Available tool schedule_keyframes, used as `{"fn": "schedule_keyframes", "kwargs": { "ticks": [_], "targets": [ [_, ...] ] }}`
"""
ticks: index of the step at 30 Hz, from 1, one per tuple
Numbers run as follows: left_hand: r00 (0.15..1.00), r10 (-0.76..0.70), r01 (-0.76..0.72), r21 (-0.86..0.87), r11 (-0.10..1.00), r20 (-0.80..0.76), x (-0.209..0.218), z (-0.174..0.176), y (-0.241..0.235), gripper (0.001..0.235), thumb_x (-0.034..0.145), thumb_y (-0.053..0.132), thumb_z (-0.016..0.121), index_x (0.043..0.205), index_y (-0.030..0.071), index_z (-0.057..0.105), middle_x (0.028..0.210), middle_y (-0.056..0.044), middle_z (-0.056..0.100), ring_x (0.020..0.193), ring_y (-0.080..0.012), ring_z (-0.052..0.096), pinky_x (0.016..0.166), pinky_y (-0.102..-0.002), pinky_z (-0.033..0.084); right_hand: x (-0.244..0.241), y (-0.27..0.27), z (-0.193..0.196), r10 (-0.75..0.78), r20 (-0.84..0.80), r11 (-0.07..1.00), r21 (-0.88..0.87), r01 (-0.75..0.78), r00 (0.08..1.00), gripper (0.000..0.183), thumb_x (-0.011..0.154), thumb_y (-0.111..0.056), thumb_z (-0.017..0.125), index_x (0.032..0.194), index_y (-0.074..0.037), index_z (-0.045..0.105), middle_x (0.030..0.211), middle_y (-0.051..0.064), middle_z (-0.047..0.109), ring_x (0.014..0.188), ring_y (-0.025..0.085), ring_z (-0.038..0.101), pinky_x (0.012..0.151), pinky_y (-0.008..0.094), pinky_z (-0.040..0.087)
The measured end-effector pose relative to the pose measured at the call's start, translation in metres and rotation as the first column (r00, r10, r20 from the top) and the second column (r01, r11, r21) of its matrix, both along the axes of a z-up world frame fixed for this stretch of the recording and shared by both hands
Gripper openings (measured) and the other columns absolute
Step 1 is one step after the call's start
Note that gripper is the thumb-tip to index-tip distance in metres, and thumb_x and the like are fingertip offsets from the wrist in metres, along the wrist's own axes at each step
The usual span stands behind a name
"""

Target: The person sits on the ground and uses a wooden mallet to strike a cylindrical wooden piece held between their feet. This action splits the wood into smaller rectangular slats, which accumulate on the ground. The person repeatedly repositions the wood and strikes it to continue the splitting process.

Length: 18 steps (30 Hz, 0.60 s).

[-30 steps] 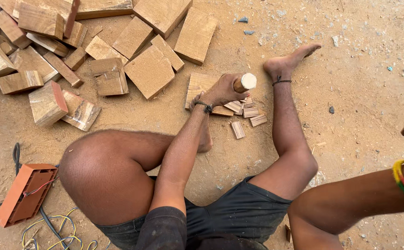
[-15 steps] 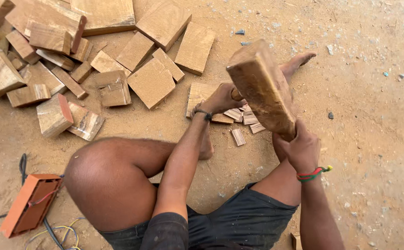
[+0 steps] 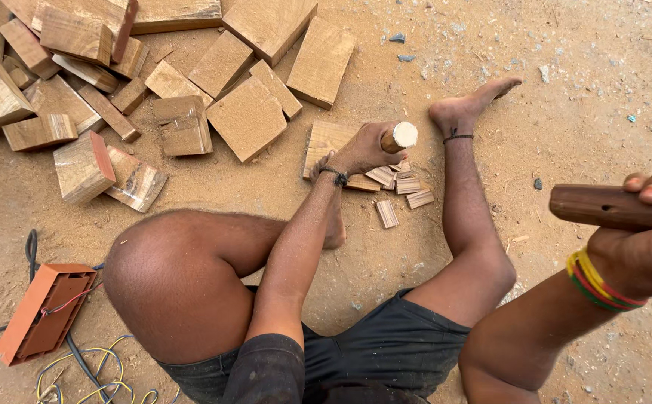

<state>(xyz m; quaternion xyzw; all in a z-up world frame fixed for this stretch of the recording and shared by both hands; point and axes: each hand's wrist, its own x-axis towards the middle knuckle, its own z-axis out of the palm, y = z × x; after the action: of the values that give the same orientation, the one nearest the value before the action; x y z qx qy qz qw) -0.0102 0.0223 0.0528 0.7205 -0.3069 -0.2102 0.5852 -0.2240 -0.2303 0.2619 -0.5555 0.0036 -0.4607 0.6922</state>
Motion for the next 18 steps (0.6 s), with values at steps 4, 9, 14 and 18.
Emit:
{"fn": "schedule_keyframes", "kwargs": {
  "ticks": [4, 9, 14, 18],
  "targets": [
    [1.0, -0.008, 0.008, 0.003, 1.0, 0.003, 0.001, -0.003, -0.004, 0.051, 0.079, 0.026, 0.087, 0.124, 0.01, 0.067, 0.11, -0.008, 0.077, 0.101, -0.0174, 0.073, 0.094, -0.037, 0.059, 0.0, 0.019, -0.031, -0.235, -0.29, 0.865, -0.498, 0.064, 0.928, 0.026, 0.113, -0.025, 0.073, 0.105, -0.005, 0.057, 0.08, 0.006, 0.065, 0.067, 0.017, 0.068, 0.066, 0.037, 0.058],
    [0.984, 0.016, 0.01, 0.141, 0.99, -0.179, 0.0, -0.06, -0.009, 0.061, 0.076, 0.026, 0.086, 0.128, 0.006, 0.06, 0.117, -0.012, 0.074, 0.101, -0.0281, 0.073, 0.089, -0.041, 0.061, -0.002, 0.05, -0.091, -0.779, -0.436, 0.151, -0.828, -0.539, 0.451, 0.052, 0.076, -0.036, 0.089, 0.112, -0.007, 0.065, 0.072, 0.017, 0.07, 0.062, 0.036, 0.068, 0.057, 0.049, 0.053],
    [0.996, -0.017, 0.042, 0.307, 0.951, -0.084, -0.008, -0.108, -0.031, 0.048, 0.088, 0.033, 0.084, 0.127, 0.01, 0.07, 0.12, -0.011, 0.079, 0.113, -0.0231, 0.074, 0.104, -0.038, 0.058, -0.033, 0.046, -0.149, -0.698, -0.639, 0.449, -0.741, -0.499, 0.322, 0.051, 0.074, -0.036, 0.089, 0.107, -0.004, 0.067, 0.087, 0.019, 0.072, 0.082, 0.042, 0.07, 0.067, 0.051, 0.055],
    [0.998, 0.05, -0.05, -0.023, 0.999, 0.027, 0.016, -0.11, -0.022, 0.058, 0.082, 0.029, 0.087, 0.131, 0.009, 0.064, 0.123, -0.013, 0.074, 0.113, -0.0253, 0.07, 0.1, -0.04, 0.053, -0.065, 0.049, -0.183, -0.579, -0.598, 0.544, -0.79, -0.284, 0.555, 0.058, 0.076, -0.029, 0.084, 0.124, -0.002, 0.066, 0.099, 0.021, 0.073, 0.089, 0.04, 0.07, 0.073, 0.049, 0.056]
  ]
}}
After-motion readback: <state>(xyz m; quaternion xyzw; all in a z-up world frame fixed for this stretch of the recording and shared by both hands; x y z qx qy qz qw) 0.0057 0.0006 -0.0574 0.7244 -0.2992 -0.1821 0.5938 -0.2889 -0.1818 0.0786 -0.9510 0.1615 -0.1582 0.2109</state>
